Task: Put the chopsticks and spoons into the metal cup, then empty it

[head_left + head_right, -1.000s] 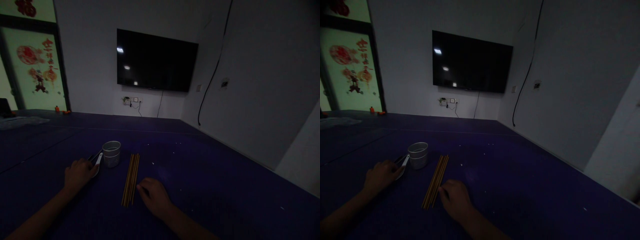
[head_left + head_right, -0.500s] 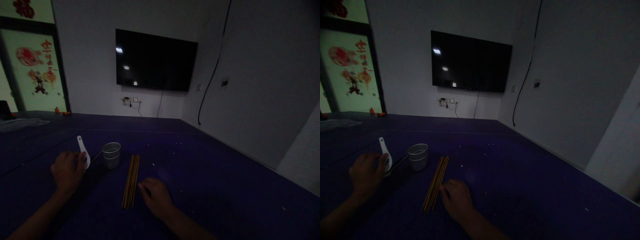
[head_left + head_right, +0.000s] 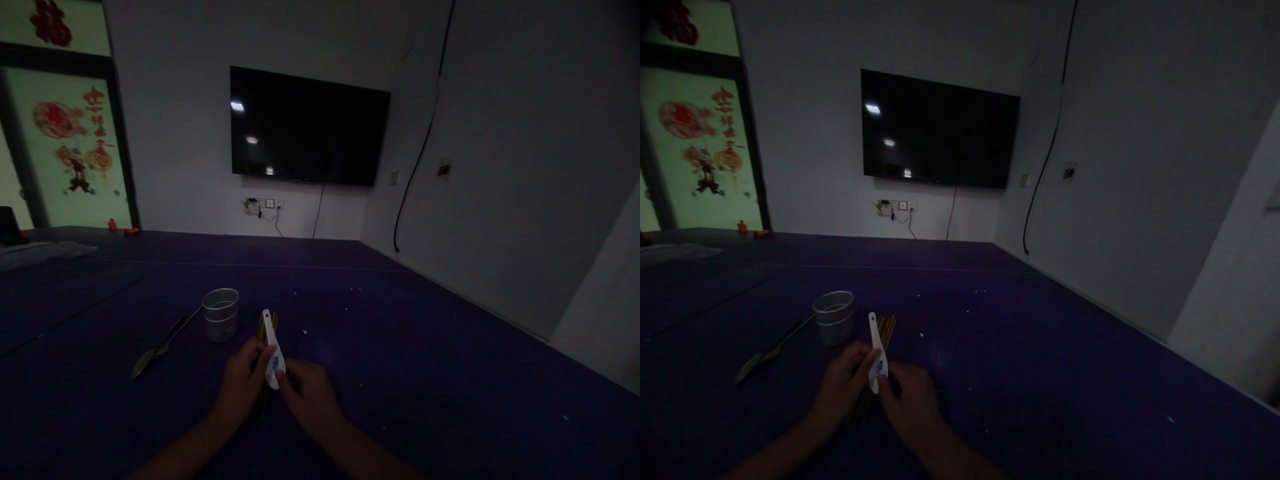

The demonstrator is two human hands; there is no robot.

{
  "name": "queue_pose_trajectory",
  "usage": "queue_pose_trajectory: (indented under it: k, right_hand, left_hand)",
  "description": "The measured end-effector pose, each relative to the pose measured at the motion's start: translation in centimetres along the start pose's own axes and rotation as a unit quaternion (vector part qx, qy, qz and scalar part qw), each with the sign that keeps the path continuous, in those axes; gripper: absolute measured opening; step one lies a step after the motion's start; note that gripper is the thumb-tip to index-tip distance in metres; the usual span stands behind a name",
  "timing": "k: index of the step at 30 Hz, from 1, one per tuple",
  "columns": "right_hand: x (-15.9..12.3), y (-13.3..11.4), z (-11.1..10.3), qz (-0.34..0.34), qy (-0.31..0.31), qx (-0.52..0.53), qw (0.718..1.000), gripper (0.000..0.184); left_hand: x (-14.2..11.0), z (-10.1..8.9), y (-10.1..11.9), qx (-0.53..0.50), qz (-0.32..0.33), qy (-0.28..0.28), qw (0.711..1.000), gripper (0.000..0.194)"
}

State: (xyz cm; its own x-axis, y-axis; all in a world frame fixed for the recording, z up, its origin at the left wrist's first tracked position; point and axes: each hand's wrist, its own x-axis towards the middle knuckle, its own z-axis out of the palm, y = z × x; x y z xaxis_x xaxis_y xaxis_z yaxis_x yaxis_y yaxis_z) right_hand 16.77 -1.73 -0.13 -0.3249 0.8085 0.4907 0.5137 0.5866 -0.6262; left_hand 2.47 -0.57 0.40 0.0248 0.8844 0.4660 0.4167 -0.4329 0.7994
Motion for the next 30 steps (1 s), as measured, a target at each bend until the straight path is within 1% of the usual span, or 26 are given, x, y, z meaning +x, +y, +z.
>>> queue_pose_trajectory:
  k: [2,4,6,8,11,15,18,20,22,25,30]
  right_hand:
    - [0.3,0.4,0.3,0.035,0.020,0.033,0.999,0.036]
    - [0.5,0.8,0.5,0.061,0.042,0.060,0.995,0.039]
    - [0.6,1.1,0.6,0.074,0.053,0.086,0.992,0.041]
    - [0.6,1.4,0.6,0.080,0.054,0.120,0.988,0.041]
    - [0.6,1.7,0.5,0.085,0.051,0.156,0.983,0.042]
    - [0.6,2.2,0.6,0.082,0.056,0.151,0.983,0.042]
    - [0.5,2.5,0.7,0.085,0.045,0.142,0.985,0.042]
    - [0.5,2.6,0.9,0.085,0.031,0.137,0.986,0.039]
    - [0.5,2.6,0.9,0.080,0.017,0.140,0.987,0.031]
    - [0.6,2.6,0.8,0.071,0.004,0.136,0.988,0.023]
    - [0.6,2.8,0.7,0.046,0.018,0.137,0.989,0.022]
  left_hand:
    - [0.0,-0.1,-0.4,-0.029,0.005,-0.023,0.999,0.034]
    - [-0.1,-0.4,-0.7,-0.024,0.032,-0.052,0.998,0.031]
    - [-0.2,-0.6,-1.0,0.010,0.070,-0.069,0.995,0.029]
    - [-0.4,-0.7,-1.4,0.055,0.102,-0.074,0.990,0.031]
    - [-0.4,-0.6,-2.0,0.110,0.134,-0.073,0.982,0.041]
    - [-0.5,-0.3,-2.6,0.144,0.180,-0.090,0.969,0.064]
    - [-0.6,-0.2,-2.9,0.156,0.211,-0.103,0.959,0.071]
    - [-0.6,-0.1,-3.0,0.157,0.223,-0.115,0.955,0.071]
    - [-0.7,-0.1,-3.0,0.155,0.230,-0.124,0.953,0.071]
    - [-0.7,0.0,-3.0,0.150,0.218,-0.128,0.956,0.072]
    - [-0.7,0.2,-3.1,0.129,0.219,-0.111,0.961,0.070]
